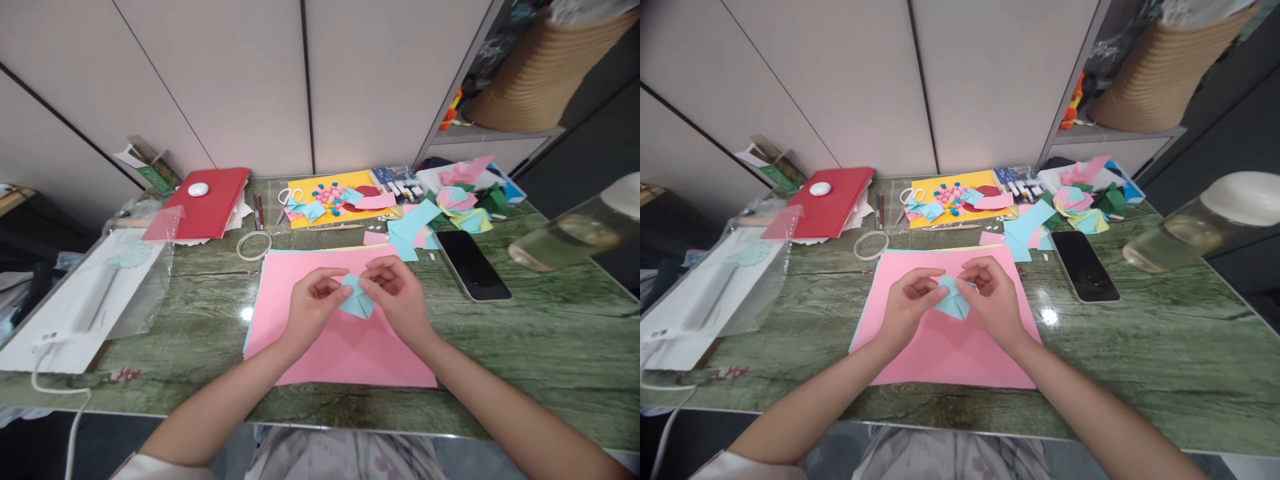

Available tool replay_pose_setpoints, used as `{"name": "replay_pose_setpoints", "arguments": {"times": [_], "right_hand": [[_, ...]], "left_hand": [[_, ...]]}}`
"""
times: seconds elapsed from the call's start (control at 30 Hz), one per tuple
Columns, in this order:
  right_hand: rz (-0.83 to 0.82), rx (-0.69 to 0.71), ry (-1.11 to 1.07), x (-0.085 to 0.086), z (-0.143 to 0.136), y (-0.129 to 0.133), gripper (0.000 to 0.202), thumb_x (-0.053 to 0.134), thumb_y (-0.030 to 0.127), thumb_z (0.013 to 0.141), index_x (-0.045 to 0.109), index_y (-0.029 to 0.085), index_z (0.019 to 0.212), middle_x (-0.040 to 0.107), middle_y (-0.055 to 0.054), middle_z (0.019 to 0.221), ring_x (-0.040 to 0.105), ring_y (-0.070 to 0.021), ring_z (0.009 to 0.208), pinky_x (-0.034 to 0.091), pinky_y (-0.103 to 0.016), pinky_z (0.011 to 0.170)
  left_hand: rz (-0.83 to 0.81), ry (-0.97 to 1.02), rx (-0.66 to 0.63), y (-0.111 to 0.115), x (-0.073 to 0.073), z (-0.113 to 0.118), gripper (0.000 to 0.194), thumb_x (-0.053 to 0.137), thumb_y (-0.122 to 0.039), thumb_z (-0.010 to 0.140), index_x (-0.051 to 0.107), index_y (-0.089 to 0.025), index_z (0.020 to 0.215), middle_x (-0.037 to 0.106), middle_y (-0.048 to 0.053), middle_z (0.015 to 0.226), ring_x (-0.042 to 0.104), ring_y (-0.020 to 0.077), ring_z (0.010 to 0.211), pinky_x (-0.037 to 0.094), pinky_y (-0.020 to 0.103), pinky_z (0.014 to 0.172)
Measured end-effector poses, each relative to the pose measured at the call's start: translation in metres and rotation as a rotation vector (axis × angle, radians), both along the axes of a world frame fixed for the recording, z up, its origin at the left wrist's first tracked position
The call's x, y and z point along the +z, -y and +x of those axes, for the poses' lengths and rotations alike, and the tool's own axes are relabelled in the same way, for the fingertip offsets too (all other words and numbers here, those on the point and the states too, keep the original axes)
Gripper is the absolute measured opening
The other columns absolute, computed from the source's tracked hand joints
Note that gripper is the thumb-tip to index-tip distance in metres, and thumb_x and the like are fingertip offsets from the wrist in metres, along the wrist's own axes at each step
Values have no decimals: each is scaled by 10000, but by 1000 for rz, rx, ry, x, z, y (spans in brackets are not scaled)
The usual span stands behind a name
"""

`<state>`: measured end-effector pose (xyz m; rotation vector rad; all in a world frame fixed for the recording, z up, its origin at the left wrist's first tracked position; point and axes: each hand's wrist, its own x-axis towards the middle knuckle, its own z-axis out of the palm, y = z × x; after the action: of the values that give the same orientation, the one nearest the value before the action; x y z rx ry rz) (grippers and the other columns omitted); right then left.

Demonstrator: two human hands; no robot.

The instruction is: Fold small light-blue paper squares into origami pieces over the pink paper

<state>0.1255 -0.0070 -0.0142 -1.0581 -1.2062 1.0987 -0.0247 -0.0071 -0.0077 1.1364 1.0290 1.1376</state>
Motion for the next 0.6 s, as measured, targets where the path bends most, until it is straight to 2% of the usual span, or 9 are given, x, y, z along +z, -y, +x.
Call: {"name": "replay_pose_setpoints", "arguments": {"times": [0.6], "right_hand": [[0,0,-12,-2,0,0,184,637,201,721,527,234,865,568,5,756,567,-133,712,458,-261,640]], "left_hand": [[3,11,3,0,-2,1,260,682,-242,670,627,-174,915,583,-20,613,528,93,566,425,216,559]]}}
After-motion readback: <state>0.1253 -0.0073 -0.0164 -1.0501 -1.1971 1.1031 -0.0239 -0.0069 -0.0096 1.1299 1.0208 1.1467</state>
